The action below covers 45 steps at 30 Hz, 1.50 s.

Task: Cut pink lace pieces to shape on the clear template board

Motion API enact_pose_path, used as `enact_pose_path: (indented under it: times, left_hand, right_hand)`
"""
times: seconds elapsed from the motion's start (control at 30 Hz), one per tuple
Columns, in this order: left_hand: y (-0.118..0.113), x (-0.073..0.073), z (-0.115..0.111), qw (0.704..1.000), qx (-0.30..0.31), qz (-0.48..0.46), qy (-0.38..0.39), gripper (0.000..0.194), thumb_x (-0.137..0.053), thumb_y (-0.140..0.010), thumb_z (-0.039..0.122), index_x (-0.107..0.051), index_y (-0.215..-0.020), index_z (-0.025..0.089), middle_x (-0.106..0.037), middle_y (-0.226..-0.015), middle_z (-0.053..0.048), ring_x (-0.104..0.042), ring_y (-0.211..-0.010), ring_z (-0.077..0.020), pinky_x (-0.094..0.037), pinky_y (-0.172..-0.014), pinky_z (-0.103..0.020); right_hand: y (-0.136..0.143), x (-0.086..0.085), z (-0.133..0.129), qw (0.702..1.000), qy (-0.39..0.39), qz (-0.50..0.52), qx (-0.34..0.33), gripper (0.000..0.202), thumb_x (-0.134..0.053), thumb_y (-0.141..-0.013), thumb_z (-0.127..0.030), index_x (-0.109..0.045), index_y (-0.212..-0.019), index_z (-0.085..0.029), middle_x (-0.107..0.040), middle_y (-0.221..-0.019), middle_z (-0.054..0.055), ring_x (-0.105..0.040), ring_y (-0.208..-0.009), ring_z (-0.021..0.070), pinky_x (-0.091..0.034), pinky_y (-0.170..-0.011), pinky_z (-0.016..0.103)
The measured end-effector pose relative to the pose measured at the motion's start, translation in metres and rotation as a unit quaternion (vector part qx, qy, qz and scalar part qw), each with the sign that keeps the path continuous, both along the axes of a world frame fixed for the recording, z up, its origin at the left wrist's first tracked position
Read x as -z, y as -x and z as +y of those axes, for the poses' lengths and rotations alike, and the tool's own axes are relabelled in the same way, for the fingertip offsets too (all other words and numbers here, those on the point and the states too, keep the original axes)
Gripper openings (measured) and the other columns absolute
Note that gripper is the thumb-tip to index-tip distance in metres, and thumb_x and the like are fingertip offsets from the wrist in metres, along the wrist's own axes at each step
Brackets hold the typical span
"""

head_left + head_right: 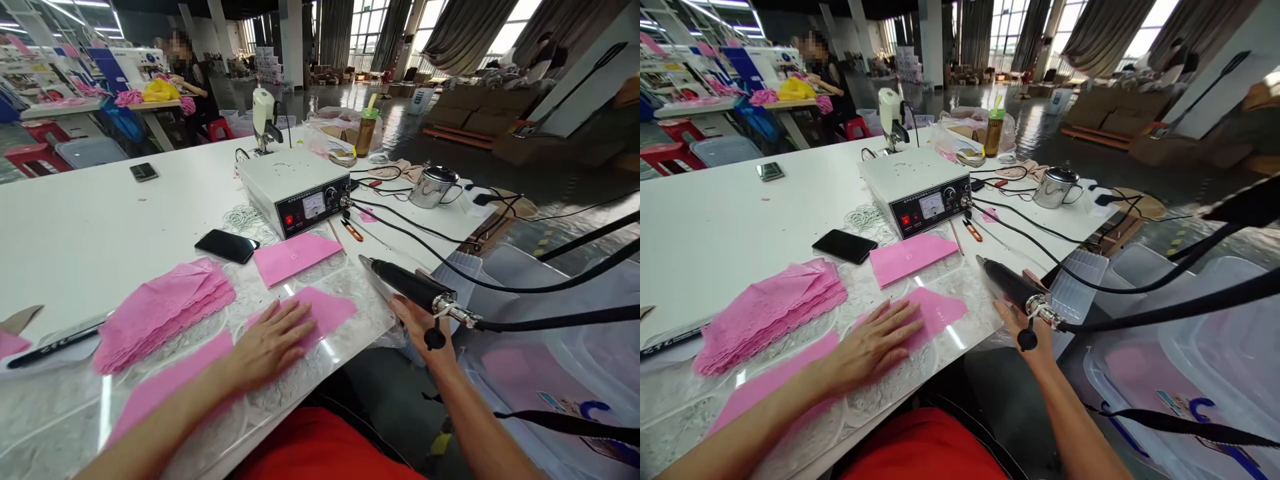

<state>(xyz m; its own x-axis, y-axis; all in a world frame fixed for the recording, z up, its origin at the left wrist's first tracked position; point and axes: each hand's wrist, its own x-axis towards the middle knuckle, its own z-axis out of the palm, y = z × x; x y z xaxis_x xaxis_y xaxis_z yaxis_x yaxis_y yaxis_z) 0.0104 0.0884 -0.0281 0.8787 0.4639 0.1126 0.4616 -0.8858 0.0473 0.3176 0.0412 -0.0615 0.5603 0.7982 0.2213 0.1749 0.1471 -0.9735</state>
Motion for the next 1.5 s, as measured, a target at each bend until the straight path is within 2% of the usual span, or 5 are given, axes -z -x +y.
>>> enact_pose_path:
  times: [0.17, 0.43, 0.7, 0.9, 1.5]
  left_hand:
    - [0.005, 0.004, -0.009, 0.999, -0.007, 0.018, -0.027, 0.052, -0.039, -0.1, 0.04, -0.028, -0.149, 0.025, -0.032, -0.153, -0.005, -0.03, -0.141, -0.0259, -0.021, -0.117, -0.048]
    - [-0.012, -0.007, -0.002, 1.0, 0.006, 0.015, -0.015, 0.051, -0.039, -0.1, 0.038, -0.032, -0.148, 0.021, -0.036, -0.151, -0.006, -0.032, -0.141, -0.0243, -0.014, -0.119, -0.047]
    - [-0.054, -0.002, 0.02, 0.996, 0.067, 0.016, 0.048, 0.049, -0.034, -0.102, 0.038, -0.031, -0.148, 0.021, -0.032, -0.153, -0.003, -0.028, -0.142, -0.0247, -0.012, -0.12, -0.047]
    - [-0.054, 0.007, 0.02, 0.995, 0.057, -0.011, 0.075, 0.05, -0.031, -0.102, 0.043, -0.031, -0.147, 0.023, -0.036, -0.151, -0.005, -0.03, -0.142, -0.0232, -0.009, -0.12, -0.047]
    - [-0.054, 0.011, 0.017, 0.996, 0.053, -0.028, 0.068, 0.052, -0.036, -0.1, 0.045, -0.034, -0.146, 0.021, -0.035, -0.152, -0.006, -0.032, -0.141, -0.0286, -0.016, -0.117, -0.052]
  right_hand:
    - [0.01, -0.004, 0.022, 0.995, -0.099, 0.0, 0.026, 0.062, -0.078, -0.067, -0.037, -0.052, -0.123, -0.03, -0.055, -0.129, 0.005, -0.056, -0.118, 0.0245, -0.041, -0.108, 0.051]
    - [0.007, -0.001, 0.055, 0.968, -0.176, 0.169, 0.059, 0.055, -0.077, -0.067, -0.028, -0.054, -0.117, -0.026, -0.059, -0.122, 0.002, -0.063, -0.106, 0.0179, -0.043, -0.106, 0.048]
    - [-0.009, -0.042, 0.075, 0.911, -0.299, 0.25, 0.135, 0.025, -0.064, -0.071, -0.041, -0.062, -0.081, -0.018, -0.062, -0.076, -0.002, -0.057, -0.06, 0.0085, -0.054, -0.065, 0.028]
    - [-0.005, -0.062, 0.041, 0.94, -0.233, 0.246, 0.045, 0.027, -0.051, -0.064, -0.042, -0.061, -0.068, -0.017, -0.06, -0.067, 0.001, -0.053, -0.047, 0.0117, -0.045, -0.042, 0.028]
    - [0.006, -0.056, 0.034, 0.952, -0.209, 0.218, -0.05, 0.017, -0.055, -0.061, -0.033, -0.061, -0.067, -0.017, -0.057, -0.06, 0.0, -0.053, -0.043, 0.012, -0.046, -0.041, 0.028]
